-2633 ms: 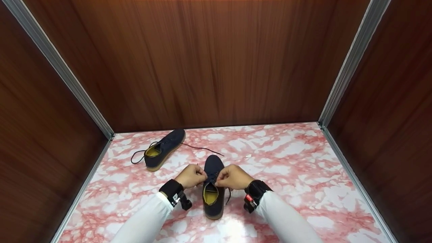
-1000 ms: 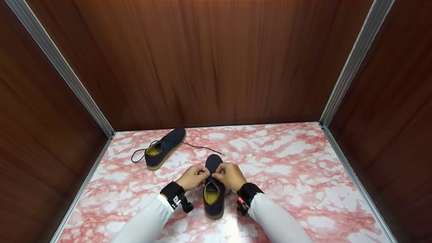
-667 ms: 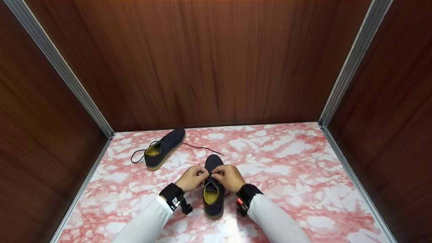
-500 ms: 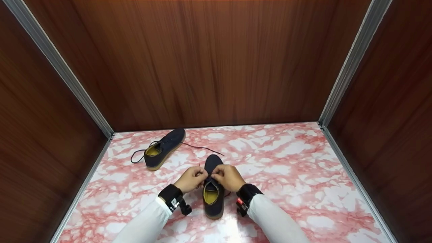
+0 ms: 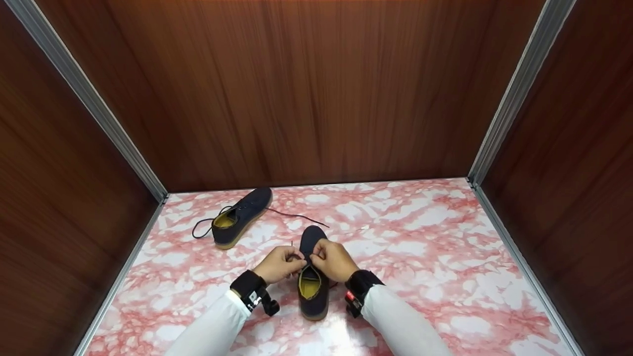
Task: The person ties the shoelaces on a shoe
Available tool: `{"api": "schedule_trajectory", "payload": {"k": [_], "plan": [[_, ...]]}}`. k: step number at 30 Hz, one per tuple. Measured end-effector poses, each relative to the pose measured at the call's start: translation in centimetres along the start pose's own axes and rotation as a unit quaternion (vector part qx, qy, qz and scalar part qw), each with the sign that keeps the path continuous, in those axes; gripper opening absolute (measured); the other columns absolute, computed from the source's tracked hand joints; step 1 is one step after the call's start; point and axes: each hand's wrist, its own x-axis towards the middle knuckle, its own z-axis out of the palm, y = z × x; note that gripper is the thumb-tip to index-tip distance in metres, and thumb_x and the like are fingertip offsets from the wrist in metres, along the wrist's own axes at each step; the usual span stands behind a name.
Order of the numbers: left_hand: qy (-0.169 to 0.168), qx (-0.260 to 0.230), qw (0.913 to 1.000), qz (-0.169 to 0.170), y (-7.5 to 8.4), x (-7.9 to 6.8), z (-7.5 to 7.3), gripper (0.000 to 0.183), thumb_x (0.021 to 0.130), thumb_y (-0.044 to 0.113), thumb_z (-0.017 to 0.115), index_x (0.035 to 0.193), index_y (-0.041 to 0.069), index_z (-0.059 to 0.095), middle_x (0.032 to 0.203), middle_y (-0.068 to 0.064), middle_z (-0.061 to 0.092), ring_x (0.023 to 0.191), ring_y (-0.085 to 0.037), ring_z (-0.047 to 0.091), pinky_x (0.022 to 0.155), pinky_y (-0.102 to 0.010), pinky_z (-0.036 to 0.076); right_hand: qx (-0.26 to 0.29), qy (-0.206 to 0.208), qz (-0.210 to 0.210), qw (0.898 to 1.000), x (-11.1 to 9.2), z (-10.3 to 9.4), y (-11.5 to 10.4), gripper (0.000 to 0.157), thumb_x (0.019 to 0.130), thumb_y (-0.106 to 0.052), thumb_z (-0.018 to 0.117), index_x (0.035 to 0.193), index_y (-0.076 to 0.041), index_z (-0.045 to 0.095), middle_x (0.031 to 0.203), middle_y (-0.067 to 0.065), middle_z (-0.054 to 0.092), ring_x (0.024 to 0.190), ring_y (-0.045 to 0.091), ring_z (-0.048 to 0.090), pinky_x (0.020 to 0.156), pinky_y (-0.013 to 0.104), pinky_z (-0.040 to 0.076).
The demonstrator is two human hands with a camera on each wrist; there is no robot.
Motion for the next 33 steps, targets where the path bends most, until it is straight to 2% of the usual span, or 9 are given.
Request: {"api": "schedule_trajectory", "payload": {"k": [3,6,12,16,20,26,29,33], "plan": [[0.017,0.019,0.9995,0.017,0.0,-0.2,0.2,0.012,0.095,0.014,0.072,0.097,0.003,0.070,0.068,0.007,0.061,0.058,-0.013,0.061,0.050,-0.017,0.047,-0.002,0.014,-0.004,1.000,0.0,0.3,0.1,0.015,0.095,-0.009,0.071,0.086,-0.013,0.059,0.069,-0.008,0.051,0.059,0.000,0.046,0.055,0.016,0.037],[0.037,0.041,0.9980,0.030,-0.1,-0.3,0.3,0.012,0.093,0.015,0.074,0.095,0.004,0.070,0.070,0.008,0.061,0.058,-0.007,0.058,0.052,-0.016,0.045,-0.005,0.024,-0.008,1.000,0.0,0.5,0.1,0.016,0.095,-0.008,0.070,0.085,-0.013,0.058,0.069,-0.008,0.050,0.058,0.000,0.046,0.055,0.016,0.036],[0.080,0.080,0.9920,0.056,-0.5,-0.4,0.7,0.010,0.091,0.016,0.077,0.089,0.008,0.071,0.075,0.010,0.061,0.065,0.001,0.054,0.062,-0.014,0.046,-0.012,0.035,-0.014,0.999,0.0,1.0,0.2,0.018,0.094,-0.007,0.069,0.083,-0.014,0.056,0.068,-0.009,0.049,0.059,0.000,0.046,0.057,0.017,0.037],[0.100,0.095,0.9872,0.080,-0.6,-0.7,1.1,0.009,0.091,0.016,0.078,0.087,0.009,0.072,0.076,0.006,0.067,0.068,0.003,0.055,0.065,-0.014,0.046,-0.016,0.043,-0.017,0.999,0.0,1.3,0.3,0.020,0.095,-0.007,0.067,0.082,-0.015,0.055,0.068,-0.010,0.047,0.060,0.001,0.045,0.057,0.018,0.036],[0.108,0.096,0.9840,0.104,-0.8,-1.1,1.1,0.010,0.091,0.018,0.080,0.089,0.011,0.074,0.079,-0.001,0.074,0.067,0.004,0.056,0.064,-0.014,0.047,-0.001,0.053,-0.018,0.998,0.0,1.5,0.3,0.022,0.097,-0.007,0.068,0.082,-0.015,0.054,0.068,-0.009,0.047,0.059,0.001,0.045,0.057,0.018,0.035],[0.111,0.108,0.9779,0.141,-0.9,-1.9,0.9,0.011,0.090,0.017,0.082,0.088,0.010,0.074,0.081,-0.003,0.077,0.069,0.007,0.058,0.066,-0.014,0.053,0.029,0.061,0.011,0.998,-0.3,1.3,0.5,0.022,0.096,-0.013,0.075,0.085,-0.015,0.056,0.069,-0.006,0.051,0.060,0.001,0.047,0.057,0.017,0.037],[0.106,0.118,0.9753,0.154,-1.0,-2.3,0.9,0.011,0.089,0.015,0.082,0.088,0.009,0.074,0.081,-0.004,0.076,0.069,0.007,0.058,0.066,-0.014,0.053,0.043,0.052,0.023,0.997,-0.4,0.9,0.5,0.021,0.094,-0.014,0.077,0.088,-0.013,0.058,0.072,-0.004,0.054,0.062,0.002,0.050,0.058,0.017,0.039],[0.101,0.128,0.9738,0.159,-1.0,-2.5,0.9,0.010,0.089,0.015,0.081,0.089,0.008,0.074,0.081,-0.004,0.075,0.070,0.007,0.057,0.066,-0.013,0.052,0.078,0.020,0.039,0.996,-0.6,0.1,0.5,0.017,0.093,-0.012,0.078,0.093,-0.008,0.062,0.077,0.000,0.061,0.062,0.003,0.055,0.056,0.017,0.046]]}}
